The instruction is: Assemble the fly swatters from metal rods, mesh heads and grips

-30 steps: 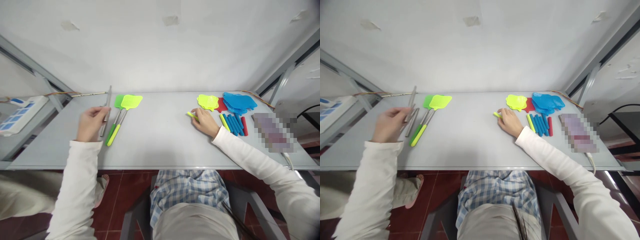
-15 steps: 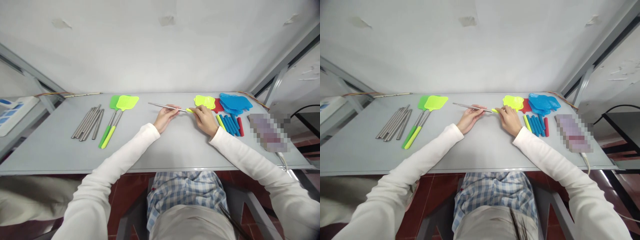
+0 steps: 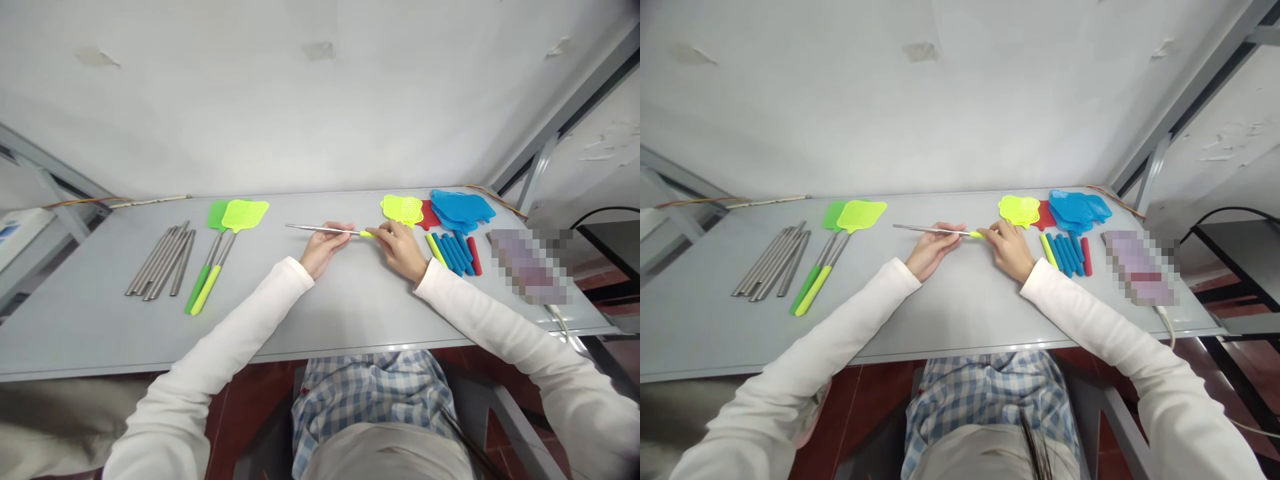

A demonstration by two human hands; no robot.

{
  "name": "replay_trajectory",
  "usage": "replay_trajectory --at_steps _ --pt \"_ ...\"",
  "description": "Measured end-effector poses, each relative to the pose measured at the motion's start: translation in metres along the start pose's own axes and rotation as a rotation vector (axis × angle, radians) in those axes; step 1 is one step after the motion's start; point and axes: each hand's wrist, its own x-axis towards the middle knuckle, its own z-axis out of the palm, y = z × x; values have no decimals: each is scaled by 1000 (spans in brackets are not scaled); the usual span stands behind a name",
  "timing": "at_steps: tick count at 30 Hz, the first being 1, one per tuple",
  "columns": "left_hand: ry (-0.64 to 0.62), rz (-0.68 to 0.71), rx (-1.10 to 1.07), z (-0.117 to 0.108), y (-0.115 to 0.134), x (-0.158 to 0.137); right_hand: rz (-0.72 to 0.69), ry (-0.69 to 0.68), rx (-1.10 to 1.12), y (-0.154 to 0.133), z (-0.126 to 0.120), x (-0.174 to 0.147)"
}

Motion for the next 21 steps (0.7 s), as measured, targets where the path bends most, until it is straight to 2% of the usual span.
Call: replay_trajectory --at_steps 3,7,9,13,17,21 --pt "-81 23 83 3 -1 -3 -33 37 111 -5 3 -2" --pt "-141 70 161 6 -2 -6 22 169 303 -9 6 -5" --pt "-185 53 186 7 -1 -6 47 217 362 -9 7 -6" --pt "-302 11 200 5 3 -7 42 231 415 -11 10 -6" --pt "-287 6 188 3 3 -7 14 294 449 -12 12 -5" --pt "-274 -13 287 3 0 -5 9 312 452 -11 12 -6"
